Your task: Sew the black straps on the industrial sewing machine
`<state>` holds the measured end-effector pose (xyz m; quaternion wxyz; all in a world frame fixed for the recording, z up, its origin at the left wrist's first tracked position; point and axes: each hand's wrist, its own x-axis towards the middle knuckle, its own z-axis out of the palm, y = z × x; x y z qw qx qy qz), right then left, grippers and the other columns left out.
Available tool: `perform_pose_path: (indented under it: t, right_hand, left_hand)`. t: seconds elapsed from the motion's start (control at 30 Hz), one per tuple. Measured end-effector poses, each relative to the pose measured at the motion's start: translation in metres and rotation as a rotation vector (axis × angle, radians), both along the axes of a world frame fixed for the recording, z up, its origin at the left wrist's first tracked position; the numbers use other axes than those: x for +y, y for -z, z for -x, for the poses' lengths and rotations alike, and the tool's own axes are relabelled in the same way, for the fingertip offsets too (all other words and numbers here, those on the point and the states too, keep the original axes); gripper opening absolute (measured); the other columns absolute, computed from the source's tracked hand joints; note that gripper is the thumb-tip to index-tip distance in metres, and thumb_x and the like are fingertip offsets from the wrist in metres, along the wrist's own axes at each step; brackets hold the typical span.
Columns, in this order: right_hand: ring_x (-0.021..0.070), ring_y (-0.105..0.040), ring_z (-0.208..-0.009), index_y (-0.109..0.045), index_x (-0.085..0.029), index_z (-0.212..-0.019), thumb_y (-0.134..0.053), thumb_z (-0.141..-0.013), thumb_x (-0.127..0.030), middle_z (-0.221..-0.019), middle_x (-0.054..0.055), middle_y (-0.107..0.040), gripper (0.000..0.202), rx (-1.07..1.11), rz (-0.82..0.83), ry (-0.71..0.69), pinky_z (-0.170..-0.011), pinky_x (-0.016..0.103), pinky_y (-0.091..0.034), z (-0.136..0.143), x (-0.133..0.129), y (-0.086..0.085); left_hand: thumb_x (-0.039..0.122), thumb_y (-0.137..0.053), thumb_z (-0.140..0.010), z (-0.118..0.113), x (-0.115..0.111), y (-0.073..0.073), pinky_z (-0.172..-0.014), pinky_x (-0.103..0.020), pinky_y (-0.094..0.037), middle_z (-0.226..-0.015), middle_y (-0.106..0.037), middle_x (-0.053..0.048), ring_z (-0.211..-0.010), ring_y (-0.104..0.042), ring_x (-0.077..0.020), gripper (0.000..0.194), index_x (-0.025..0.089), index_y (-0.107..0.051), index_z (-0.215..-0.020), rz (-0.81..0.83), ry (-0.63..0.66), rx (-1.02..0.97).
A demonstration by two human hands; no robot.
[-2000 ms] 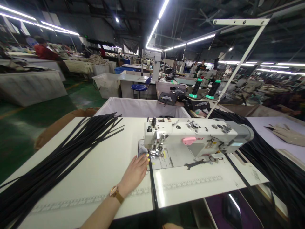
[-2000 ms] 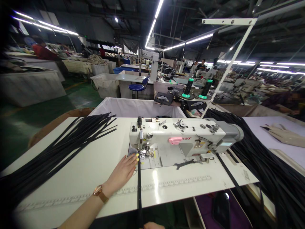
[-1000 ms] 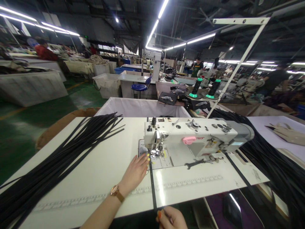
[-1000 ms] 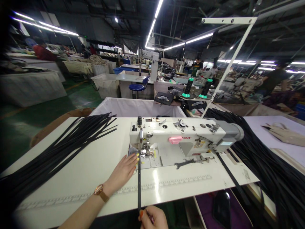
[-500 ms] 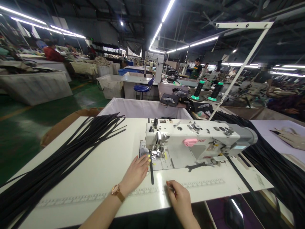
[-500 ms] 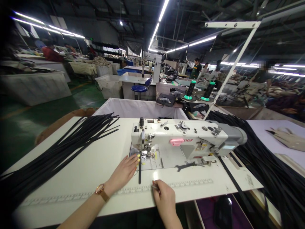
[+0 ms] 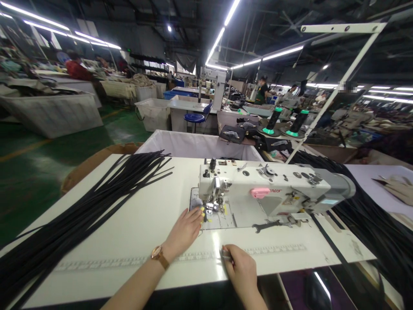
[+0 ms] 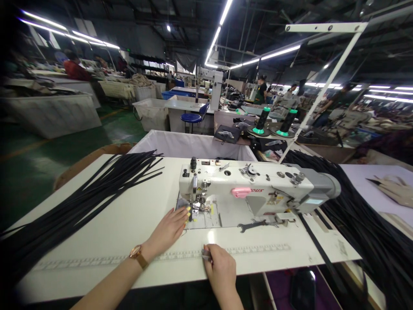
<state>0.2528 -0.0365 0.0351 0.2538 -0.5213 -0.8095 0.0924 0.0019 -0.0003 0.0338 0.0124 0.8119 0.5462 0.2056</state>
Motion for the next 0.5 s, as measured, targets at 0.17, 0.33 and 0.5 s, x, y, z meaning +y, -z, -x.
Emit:
perform_pose_path:
  t: [0.17, 0.33, 0.5]
  right_hand:
    - [0.0171, -0.068, -0.067, -0.068, -0.020, -0.088, -0.042, -0.096, -0.030, -0.073, 0.004, -0.072, 0.029, -0.030, 0.051, -0.013, -0.061, 0.023, -0.038, -0.0008, 0.0002, -0.0052]
    - [0.0185, -0.068, -0.067, -0.068, -0.021, -0.089, -0.041, -0.096, -0.031, -0.074, 0.003, -0.073, 0.030, -0.050, 0.080, -0.008, -0.061, 0.025, -0.038, -0.0001, 0.0011, -0.0052]
    - [0.0192, -0.068, -0.068, -0.068, -0.021, -0.089, -0.041, -0.096, -0.030, -0.075, 0.004, -0.073, 0.029, -0.060, 0.083, -0.004, -0.061, 0.025, -0.039, 0.0008, 0.0004, -0.0042]
  left_hand:
    - [0.021, -0.041, -0.097, -0.0010, 0.0014, -0.0008, -0.113, -0.053, -0.034, -0.143, -0.054, -0.007, -0.135, -0.045, -0.0261, 0.038, 0.021, -0.055, -0.133, 0.007, -0.009, 0.006]
    - [0.021, -0.040, -0.098, -0.0015, 0.0016, -0.0039, -0.113, -0.052, -0.034, -0.144, -0.053, -0.007, -0.135, -0.045, -0.0257, 0.039, 0.021, -0.053, -0.134, 0.014, -0.018, 0.008]
    - [0.021, -0.041, -0.098, -0.0023, 0.0019, -0.0028, -0.113, -0.053, -0.034, -0.144, -0.053, -0.007, -0.136, -0.044, -0.0264, 0.038, 0.021, -0.054, -0.134, 0.026, -0.016, 0.025]
